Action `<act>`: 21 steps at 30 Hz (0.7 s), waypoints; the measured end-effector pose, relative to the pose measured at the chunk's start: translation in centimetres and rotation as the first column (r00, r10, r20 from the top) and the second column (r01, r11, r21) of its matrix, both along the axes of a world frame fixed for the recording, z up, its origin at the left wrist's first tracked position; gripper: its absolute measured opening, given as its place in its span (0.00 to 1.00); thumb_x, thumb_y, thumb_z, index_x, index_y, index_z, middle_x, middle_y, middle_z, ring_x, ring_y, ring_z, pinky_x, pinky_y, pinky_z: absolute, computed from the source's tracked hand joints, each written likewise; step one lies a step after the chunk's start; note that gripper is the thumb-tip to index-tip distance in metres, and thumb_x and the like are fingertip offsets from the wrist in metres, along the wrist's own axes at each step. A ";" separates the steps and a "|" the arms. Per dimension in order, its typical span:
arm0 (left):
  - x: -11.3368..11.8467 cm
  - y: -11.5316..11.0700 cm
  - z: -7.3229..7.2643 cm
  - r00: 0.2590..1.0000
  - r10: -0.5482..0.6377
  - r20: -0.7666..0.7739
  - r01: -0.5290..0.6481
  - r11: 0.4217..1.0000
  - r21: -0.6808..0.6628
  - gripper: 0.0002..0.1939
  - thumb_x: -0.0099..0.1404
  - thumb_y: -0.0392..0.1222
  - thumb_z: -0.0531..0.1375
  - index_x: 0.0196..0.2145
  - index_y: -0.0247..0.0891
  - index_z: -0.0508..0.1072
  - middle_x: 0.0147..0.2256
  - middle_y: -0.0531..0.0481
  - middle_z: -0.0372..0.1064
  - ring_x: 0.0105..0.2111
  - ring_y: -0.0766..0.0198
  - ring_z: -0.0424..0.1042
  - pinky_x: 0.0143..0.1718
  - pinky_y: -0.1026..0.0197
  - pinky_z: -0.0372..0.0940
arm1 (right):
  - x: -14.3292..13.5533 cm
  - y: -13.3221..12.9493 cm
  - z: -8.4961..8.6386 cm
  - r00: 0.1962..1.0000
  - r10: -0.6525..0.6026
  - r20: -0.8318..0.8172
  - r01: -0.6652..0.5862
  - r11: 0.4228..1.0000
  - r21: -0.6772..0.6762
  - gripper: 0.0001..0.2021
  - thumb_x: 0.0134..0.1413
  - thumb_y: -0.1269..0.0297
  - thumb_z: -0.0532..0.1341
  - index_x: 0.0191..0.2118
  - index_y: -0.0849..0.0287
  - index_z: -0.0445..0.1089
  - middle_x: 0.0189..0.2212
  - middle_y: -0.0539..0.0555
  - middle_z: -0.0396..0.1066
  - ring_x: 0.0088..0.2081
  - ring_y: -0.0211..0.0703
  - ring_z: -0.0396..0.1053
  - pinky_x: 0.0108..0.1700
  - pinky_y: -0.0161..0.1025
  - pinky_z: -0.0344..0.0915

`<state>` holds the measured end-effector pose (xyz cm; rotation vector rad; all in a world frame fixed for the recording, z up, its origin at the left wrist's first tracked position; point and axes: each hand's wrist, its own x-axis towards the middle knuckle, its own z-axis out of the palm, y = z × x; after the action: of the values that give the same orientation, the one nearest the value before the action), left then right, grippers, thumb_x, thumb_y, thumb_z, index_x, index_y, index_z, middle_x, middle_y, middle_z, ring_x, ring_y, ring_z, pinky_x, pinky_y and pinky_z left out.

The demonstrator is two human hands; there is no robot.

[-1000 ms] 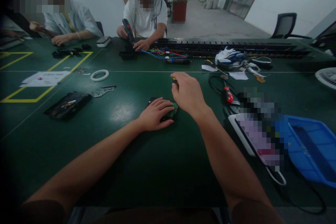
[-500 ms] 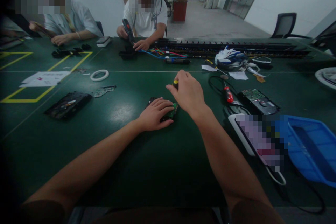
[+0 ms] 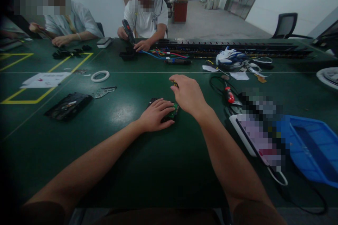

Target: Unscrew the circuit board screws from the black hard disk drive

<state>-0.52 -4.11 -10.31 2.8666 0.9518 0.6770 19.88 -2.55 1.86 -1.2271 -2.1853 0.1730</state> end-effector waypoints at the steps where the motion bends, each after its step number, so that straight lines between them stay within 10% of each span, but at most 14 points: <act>1: 0.0 0.0 0.0 1.000 0.000 0.002 0.000 1.000 -0.002 0.29 0.72 0.60 0.59 0.62 0.40 0.71 0.62 0.40 0.69 0.65 0.47 0.66 0.72 0.36 0.52 | 0.0 0.0 0.0 1.000 0.016 -0.002 -0.016 1.000 -0.004 0.16 0.62 0.72 0.60 0.53 0.52 0.75 0.53 0.57 0.78 0.53 0.56 0.75 0.57 0.55 0.68; 21: 0.0 0.1 0.0 1.000 -0.003 -0.015 0.003 1.000 0.000 0.30 0.72 0.61 0.58 0.63 0.40 0.70 0.62 0.41 0.69 0.65 0.47 0.66 0.73 0.37 0.51 | 0.0 0.1 -0.3 0.998 -0.056 -0.028 0.057 0.998 0.030 0.08 0.65 0.67 0.58 0.44 0.53 0.74 0.41 0.56 0.76 0.41 0.51 0.72 0.47 0.49 0.66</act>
<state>-0.48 -4.03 -10.36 2.8760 0.9490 0.6565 19.84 -2.41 1.53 -1.2603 -2.1198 0.1316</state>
